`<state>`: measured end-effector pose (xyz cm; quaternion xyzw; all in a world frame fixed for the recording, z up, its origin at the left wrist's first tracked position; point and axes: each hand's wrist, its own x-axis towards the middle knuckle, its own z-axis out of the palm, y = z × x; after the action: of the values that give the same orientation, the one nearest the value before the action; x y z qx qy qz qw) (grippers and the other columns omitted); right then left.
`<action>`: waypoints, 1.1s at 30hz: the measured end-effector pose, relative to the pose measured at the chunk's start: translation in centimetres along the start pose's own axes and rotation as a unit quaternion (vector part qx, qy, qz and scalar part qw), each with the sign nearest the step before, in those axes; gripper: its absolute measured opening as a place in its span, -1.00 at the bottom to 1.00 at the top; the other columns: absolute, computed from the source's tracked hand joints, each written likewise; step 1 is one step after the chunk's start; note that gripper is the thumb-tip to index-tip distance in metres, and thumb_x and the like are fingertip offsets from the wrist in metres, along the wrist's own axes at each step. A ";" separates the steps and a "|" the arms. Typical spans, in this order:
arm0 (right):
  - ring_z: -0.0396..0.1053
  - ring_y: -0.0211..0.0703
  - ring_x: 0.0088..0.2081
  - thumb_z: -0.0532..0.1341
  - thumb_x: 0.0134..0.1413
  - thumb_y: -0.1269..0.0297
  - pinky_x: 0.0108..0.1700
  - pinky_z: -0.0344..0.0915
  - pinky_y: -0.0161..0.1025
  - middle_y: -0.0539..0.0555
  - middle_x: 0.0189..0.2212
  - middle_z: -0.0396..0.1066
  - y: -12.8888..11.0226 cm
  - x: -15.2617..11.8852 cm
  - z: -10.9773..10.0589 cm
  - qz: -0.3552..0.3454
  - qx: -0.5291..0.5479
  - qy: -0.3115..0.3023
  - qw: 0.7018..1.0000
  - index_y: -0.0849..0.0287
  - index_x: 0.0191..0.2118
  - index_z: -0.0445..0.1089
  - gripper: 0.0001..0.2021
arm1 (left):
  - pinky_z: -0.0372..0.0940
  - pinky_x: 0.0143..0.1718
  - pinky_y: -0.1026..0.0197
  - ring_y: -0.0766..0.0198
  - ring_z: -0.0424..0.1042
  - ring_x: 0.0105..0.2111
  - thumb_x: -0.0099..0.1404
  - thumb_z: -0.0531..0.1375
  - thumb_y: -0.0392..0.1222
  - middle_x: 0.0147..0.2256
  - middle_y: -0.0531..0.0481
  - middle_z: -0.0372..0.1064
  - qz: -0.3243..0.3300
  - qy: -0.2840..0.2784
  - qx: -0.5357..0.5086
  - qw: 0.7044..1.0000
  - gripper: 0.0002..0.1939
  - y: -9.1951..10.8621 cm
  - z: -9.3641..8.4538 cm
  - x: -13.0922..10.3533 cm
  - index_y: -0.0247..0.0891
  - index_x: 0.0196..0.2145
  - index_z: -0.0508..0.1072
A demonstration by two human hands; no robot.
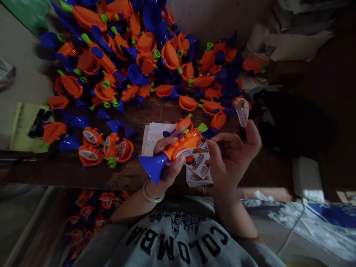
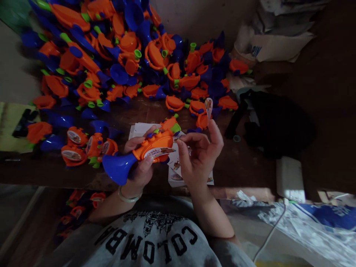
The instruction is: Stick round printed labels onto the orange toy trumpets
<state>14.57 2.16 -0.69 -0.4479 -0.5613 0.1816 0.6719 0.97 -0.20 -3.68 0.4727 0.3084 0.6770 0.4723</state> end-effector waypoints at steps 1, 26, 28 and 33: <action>0.48 -0.22 -0.34 0.38 0.21 0.40 -0.33 0.54 -0.25 -0.09 -0.28 0.45 0.0 0.2 -0.2 0.013 0.002 -0.005 1.000 -0.27 0.43 0.13 -0.22 | 0.23 0.46 -0.36 -0.06 0.28 0.44 0.41 0.32 -0.11 0.35 0.00 0.38 -0.001 0.000 0.008 1.000 -0.64 0.2 -0.1 0.1 0.09 0.11 0.37; 0.46 -0.22 -0.41 0.47 0.21 0.30 -0.32 0.52 -0.20 -0.17 -0.41 0.42 -0.7 0.3 -0.3 0.160 0.119 -0.100 0.975 -0.20 0.31 0.14 -0.31 | 0.36 0.39 -0.14 -0.04 0.36 0.40 0.40 0.33 -0.26 0.37 -0.09 0.38 0.070 -0.041 0.039 0.996 -0.58 0.0 -0.6 0.0 0.00 0.15 0.40; 0.47 -0.20 -0.40 0.47 0.22 0.27 -0.32 0.53 -0.17 -0.16 -0.40 0.42 -1.0 0.3 -0.3 0.163 0.115 -0.099 0.975 -0.20 0.30 0.14 -0.32 | 0.36 0.39 -0.15 -0.05 0.33 0.42 0.39 0.32 -0.28 0.38 -0.09 0.37 0.071 -0.043 0.038 0.996 -0.57 0.1 -0.6 0.0 0.00 0.16 0.40; 0.46 -0.18 -0.40 0.44 0.25 0.26 -0.31 0.53 -0.16 -0.15 -0.40 0.40 -1.1 0.1 -0.1 0.144 0.103 -0.103 0.979 -0.20 0.31 0.12 -0.34 | 0.34 0.41 -0.18 -0.05 0.31 0.43 0.39 0.31 -0.29 0.39 -0.07 0.35 0.065 -0.045 0.039 0.996 -0.55 0.2 -0.7 -0.1 0.01 0.18 0.40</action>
<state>14.38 1.65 0.24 -0.4310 -0.5353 0.3785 0.6200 0.28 -0.32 -3.79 0.5394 0.2818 0.6718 0.4223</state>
